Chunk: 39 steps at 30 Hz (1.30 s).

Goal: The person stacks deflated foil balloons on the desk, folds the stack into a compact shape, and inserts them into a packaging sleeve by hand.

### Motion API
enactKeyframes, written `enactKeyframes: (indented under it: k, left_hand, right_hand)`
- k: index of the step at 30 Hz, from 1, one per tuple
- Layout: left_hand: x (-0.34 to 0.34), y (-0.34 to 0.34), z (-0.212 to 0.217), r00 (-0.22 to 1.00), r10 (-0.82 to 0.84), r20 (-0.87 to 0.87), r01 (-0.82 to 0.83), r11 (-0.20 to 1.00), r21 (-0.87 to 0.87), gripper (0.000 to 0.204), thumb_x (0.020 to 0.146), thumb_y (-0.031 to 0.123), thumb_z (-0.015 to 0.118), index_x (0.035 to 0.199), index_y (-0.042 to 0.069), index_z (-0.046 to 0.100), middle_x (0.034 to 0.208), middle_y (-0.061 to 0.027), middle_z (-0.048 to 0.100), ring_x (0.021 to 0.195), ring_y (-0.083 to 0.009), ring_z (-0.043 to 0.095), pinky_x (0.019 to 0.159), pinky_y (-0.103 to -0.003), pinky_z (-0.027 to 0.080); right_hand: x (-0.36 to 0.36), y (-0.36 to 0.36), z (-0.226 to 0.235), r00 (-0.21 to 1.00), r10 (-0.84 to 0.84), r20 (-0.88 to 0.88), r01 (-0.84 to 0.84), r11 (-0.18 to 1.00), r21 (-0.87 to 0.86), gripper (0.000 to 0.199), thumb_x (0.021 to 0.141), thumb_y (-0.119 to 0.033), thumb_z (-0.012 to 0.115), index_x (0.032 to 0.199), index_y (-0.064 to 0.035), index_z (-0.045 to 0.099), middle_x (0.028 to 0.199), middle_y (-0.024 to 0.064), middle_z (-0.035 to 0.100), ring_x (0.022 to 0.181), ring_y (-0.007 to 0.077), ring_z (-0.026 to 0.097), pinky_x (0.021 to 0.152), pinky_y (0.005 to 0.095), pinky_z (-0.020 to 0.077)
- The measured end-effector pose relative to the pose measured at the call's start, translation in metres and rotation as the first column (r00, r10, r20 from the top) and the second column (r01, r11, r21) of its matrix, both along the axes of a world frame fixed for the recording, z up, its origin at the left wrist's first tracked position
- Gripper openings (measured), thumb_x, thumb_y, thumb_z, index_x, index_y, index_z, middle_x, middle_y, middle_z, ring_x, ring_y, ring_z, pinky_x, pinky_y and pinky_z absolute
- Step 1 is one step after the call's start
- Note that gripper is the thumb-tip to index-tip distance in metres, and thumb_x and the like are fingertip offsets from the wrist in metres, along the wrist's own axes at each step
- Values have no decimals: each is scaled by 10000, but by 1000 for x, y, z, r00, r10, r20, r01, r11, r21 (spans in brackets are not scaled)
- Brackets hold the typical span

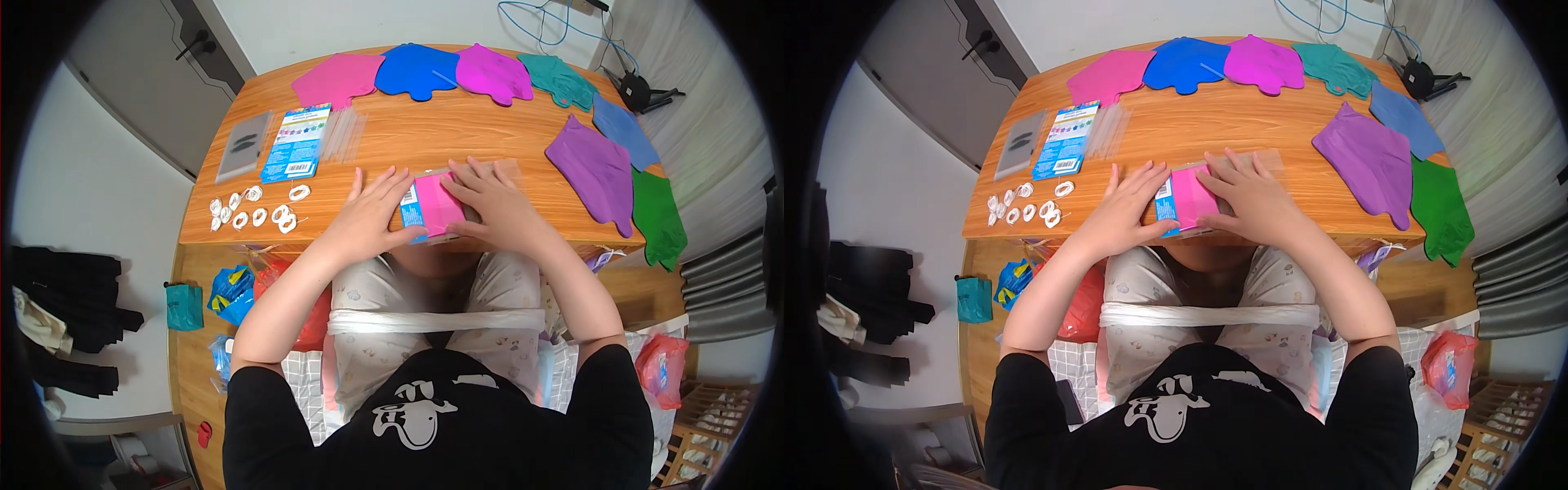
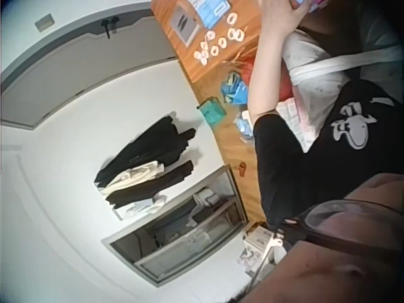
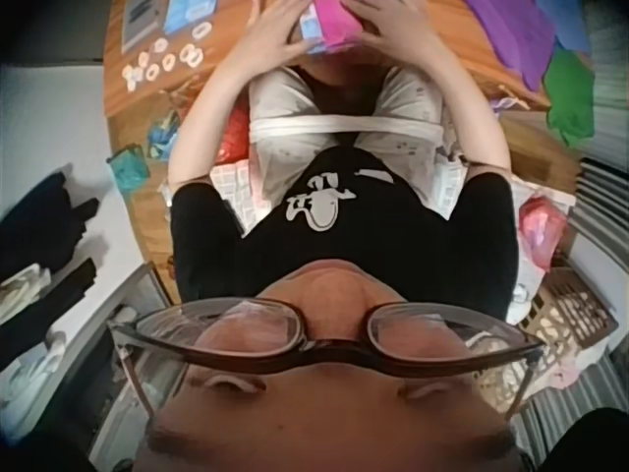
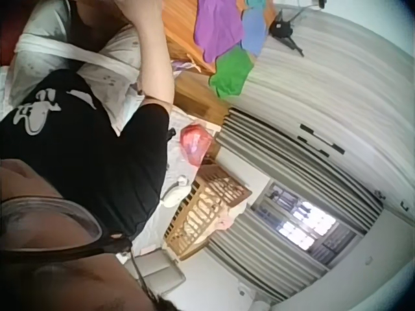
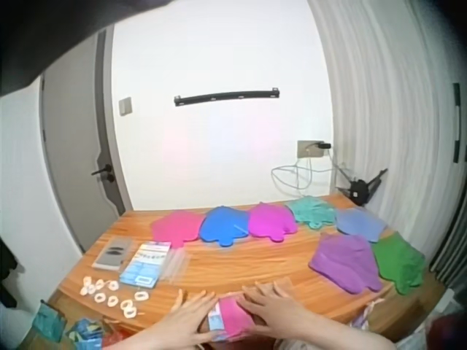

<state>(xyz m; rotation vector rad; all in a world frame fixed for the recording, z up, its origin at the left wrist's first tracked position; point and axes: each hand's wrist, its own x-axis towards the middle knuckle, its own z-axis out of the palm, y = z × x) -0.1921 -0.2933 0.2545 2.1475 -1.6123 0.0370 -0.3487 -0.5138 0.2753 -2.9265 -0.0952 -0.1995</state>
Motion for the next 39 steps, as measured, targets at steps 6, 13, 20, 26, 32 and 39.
enactKeyframes:
  k: [6,13,20,26,32,39]
  left_hand:
    - [-5,-10,7,993,17,115,-15,1000,-18,815,831,557,700,1441,63,481,1440,-142,524,1385,-307,435,1192,-616,118]
    - [-16,-30,4,997,4,80,-1,999,-39,803,816,566,708,1416,72,509,1427,-115,542,1382,-296,435,1165,-591,198]
    - [-20,-29,11,988,16,156,-15,1000,-10,804,800,580,719,1399,78,532,1415,-112,553,1371,-298,441,1149,-585,223]
    - [-20,-30,10,991,33,130,-30,999,-27,810,798,590,717,1387,60,549,1435,-119,542,1402,-303,413,1150,-607,204]
    - [-19,-33,12,996,3,91,-8,999,51,815,820,546,721,1453,81,505,1490,-130,500,1449,-299,364,1178,-578,165]
    - [-19,-37,11,994,-16,105,3,992,123,859,878,544,667,1532,67,380,1572,-149,392,1491,-315,297,1206,-575,85]
  right_hand:
    - [-1,-4,-5,999,11,-31,-9,998,63,806,881,-476,694,1535,-121,386,1605,131,331,1507,411,198,1223,538,168]
    - [-3,-3,0,998,-5,-61,14,989,149,773,905,-448,678,1537,-117,381,1608,117,335,1512,403,189,1218,520,193]
    - [-4,-9,-9,1000,-17,10,15,982,188,635,959,-370,627,1504,-106,437,1568,133,398,1498,388,244,1186,485,275]
    - [-5,-6,-10,997,-42,61,27,973,230,553,981,-309,601,1475,-93,477,1527,147,453,1480,392,290,1174,459,307]
    - [-3,-14,-9,999,38,39,-48,958,283,548,979,-290,606,1467,-72,481,1516,142,468,1477,398,290,1196,473,274]
    - [-2,-19,-12,994,103,46,-112,956,270,563,972,-287,619,1470,-64,477,1530,124,455,1485,416,258,1213,484,242]
